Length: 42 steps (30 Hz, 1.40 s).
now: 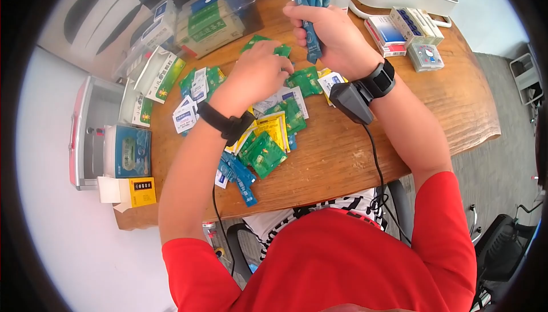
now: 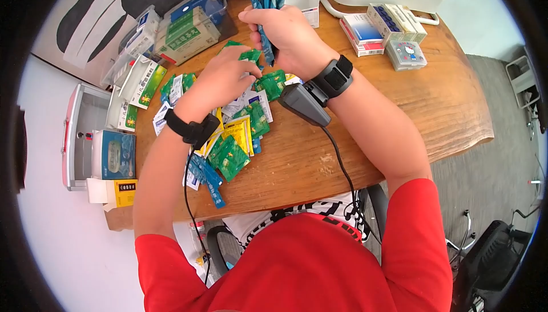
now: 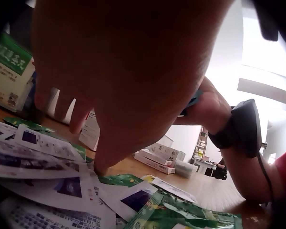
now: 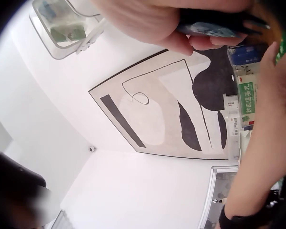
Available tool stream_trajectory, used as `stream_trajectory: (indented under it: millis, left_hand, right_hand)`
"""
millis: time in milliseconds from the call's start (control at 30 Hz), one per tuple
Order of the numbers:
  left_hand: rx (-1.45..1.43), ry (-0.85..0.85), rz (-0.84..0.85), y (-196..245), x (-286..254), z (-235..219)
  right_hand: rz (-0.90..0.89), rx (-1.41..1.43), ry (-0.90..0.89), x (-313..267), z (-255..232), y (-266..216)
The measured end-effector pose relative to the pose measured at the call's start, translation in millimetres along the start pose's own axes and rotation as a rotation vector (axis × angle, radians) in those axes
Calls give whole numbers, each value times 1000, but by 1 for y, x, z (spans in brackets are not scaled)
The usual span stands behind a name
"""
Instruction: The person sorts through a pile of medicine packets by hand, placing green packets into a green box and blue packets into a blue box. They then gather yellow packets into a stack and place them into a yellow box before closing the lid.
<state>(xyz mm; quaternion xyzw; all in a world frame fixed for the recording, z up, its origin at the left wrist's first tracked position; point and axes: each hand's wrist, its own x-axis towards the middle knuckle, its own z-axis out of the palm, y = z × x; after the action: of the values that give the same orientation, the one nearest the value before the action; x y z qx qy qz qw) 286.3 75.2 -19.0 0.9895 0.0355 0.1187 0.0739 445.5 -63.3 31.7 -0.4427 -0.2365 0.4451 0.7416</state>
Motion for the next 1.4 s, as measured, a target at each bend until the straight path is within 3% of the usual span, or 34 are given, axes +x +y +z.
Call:
stream_trajectory:
  millis: [300,567,800,867,1000,1100,1167,1200,1267,1400]
  left_hand:
    - [234,24,-175,9,-10,-15]
    - [407,-255,-404,13,-2,-29]
    - [456,-357,-421,9,-2,-27]
    - [503,-270,-402,11,-3,-23]
    - [465,-257,-429,10,0,-30]
    - [236,-271,-564,9,1,-44]
    - [-40,-26,-491,-4,-6,-44]
    - [-39,-26,-491,-13,-9,-40]
    - [-197,251,-315,-23,-11,-38]
    - [-384,285,-407,-7,-12,-47]
  right_hand:
    - [20,99,-27,3,0,1]
    - [30,107,-54,3,0,5]
    - [62,72,-73,2,1,6]
    - [67,64,-77,1,2,5]
    - [74,64,-75,-3,5,2]
    - [71,48,-76,-2,3,4]
    - [70,36,-83,-1,3,6]
    - [80,30,-61,-1,3,6]
    - [89,22,-43,-1,4,8]
    - [104,-8,-26,0,5,18]
